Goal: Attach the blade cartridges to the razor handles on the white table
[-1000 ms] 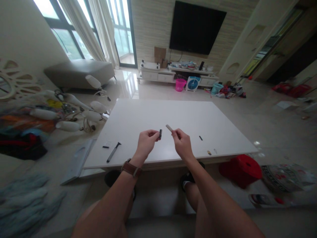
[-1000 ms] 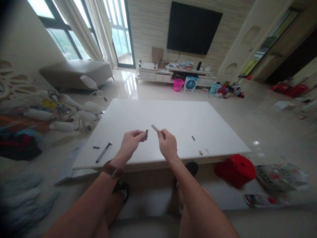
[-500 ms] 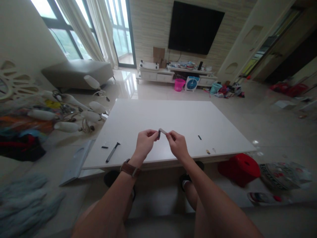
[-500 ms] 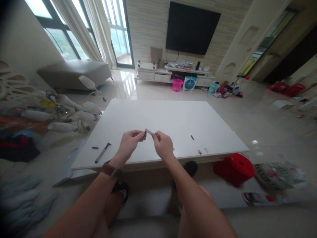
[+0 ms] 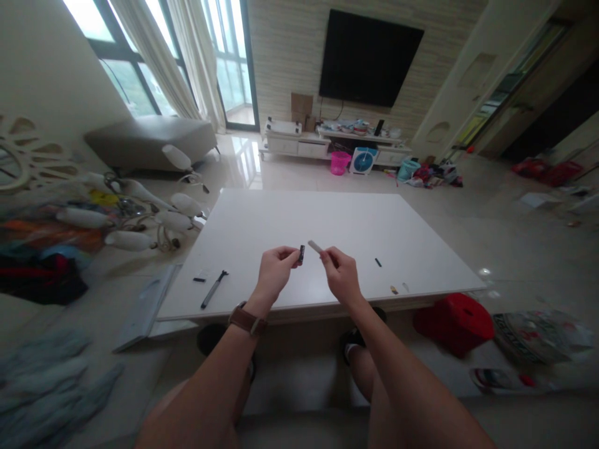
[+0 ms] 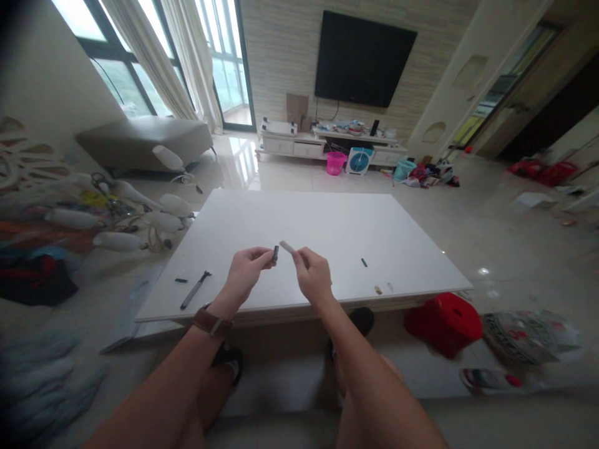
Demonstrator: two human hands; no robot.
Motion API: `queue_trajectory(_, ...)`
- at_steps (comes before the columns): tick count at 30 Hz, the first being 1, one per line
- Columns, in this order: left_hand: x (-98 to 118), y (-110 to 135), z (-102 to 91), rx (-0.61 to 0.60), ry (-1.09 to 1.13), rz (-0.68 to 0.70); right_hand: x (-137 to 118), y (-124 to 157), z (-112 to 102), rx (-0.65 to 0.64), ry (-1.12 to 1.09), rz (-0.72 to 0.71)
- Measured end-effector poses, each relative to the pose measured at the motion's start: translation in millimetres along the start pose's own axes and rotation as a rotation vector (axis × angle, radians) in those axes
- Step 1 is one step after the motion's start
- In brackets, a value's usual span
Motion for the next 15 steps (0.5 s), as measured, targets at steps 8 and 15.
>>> queue_trajectory(8,1,0,0.8,-0.017,0.027,0.001,-5,-1,-4,-0.037,0.069,-0.012)
queue_trajectory(15,0,0,-0.3,0.006,0.065,-0.004,-7,1,-7,0.0,0.135,-0.007)
Point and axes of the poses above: each hand's wrist, its own y-axis away from the middle knuckle, its own z-axis out of the palm, x = y × z, the point moved 5 cm from there along -y, towards the middle knuckle, and after that the axes turned 15 degrees about -y, right-handed, at the moved point
